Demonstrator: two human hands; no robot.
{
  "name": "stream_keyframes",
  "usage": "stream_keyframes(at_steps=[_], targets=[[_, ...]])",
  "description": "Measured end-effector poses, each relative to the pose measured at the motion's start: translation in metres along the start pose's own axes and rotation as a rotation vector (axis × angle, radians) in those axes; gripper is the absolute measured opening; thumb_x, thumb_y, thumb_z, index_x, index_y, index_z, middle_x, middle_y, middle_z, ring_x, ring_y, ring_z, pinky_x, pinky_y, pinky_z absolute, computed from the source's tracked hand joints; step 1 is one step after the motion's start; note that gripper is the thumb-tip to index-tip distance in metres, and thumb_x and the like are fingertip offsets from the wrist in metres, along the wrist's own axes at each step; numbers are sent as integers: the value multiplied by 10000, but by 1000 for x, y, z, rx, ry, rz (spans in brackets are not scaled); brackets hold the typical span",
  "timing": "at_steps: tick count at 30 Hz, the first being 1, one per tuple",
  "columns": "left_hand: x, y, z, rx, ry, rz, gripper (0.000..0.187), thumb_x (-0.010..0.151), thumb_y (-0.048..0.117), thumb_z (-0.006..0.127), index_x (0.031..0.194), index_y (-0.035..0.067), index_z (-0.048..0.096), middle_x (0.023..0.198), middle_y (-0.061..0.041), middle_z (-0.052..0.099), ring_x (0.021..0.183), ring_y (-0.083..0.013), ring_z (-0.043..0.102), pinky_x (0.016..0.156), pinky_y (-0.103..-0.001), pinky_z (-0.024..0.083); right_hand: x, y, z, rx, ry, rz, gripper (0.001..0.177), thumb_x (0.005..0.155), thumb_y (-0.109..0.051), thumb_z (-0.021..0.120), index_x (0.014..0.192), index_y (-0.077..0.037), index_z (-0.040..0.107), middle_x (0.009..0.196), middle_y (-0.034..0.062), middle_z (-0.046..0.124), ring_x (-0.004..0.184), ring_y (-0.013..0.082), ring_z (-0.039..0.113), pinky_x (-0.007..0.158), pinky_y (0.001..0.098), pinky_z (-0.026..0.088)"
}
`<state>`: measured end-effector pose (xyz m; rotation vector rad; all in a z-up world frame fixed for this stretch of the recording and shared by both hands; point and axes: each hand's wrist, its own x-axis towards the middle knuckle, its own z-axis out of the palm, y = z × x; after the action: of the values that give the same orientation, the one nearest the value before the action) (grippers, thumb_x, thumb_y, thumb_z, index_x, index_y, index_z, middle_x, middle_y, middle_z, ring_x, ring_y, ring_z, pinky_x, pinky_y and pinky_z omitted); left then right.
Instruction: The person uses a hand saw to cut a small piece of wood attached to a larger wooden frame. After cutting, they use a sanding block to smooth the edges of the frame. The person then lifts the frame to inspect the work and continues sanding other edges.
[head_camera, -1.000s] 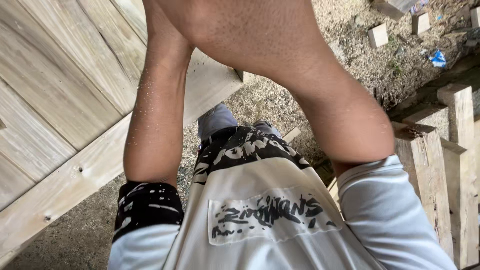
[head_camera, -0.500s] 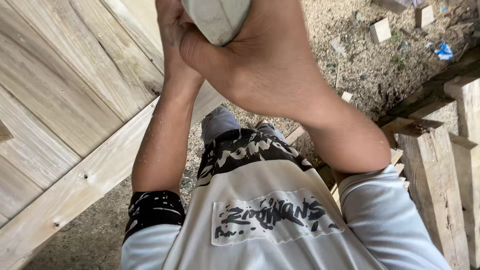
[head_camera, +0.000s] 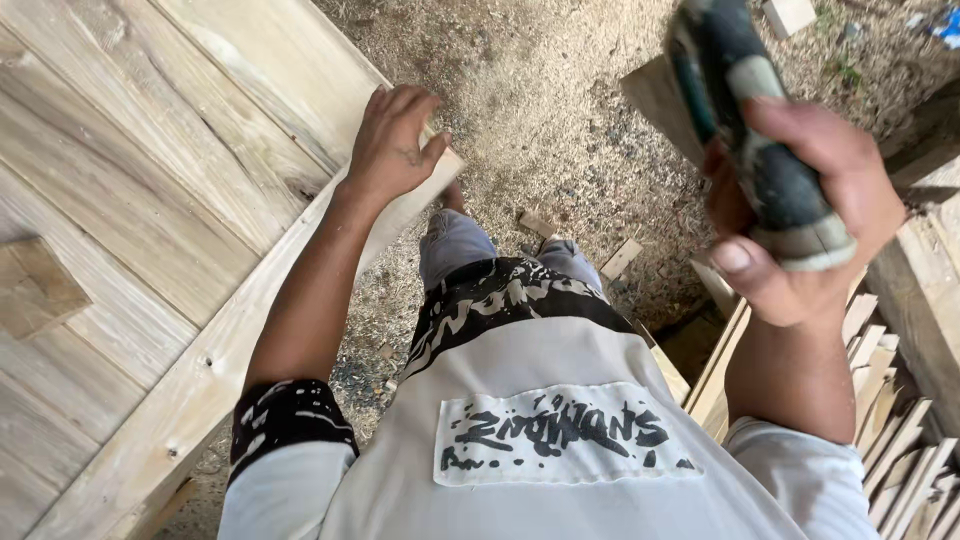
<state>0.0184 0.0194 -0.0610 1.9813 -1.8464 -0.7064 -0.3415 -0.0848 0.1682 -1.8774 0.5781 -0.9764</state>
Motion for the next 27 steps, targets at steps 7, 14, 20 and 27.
stream_keyframes(at_steps=[7,14,20,27], targets=[[-13,72,98,478,-485,-12,182,822,210,699,972,137,774,1008,-89,735,1126,-265,652,1299,-600,150,-141,13,-54,143,312,80,756,875,-532,819,1330,36,614,926,82,656,754,144,661,808,315,604],[-122,174,226,-256,-495,-159,390,1032,418,562,1205,95,694,1022,-145,747,889,-262,727,821,-414,603,-212,24,-82,162,188,101,838,916,-641,762,1350,64,630,950,139,687,784,188,704,757,310,617],[-251,106,304,-445,-150,-666,333,922,367,609,1049,104,768,1077,-147,733,970,-306,700,883,-440,545,-221,22,-59,219,19,178,930,940,-737,571,1357,93,625,727,36,567,511,77,476,545,225,398],[-391,61,307,-400,358,-1096,293,903,276,592,1037,48,718,1096,-202,724,1002,-380,689,888,-465,543,-170,-7,-6,127,-99,301,676,1099,-562,527,1415,30,606,751,10,497,581,63,460,528,220,340]])
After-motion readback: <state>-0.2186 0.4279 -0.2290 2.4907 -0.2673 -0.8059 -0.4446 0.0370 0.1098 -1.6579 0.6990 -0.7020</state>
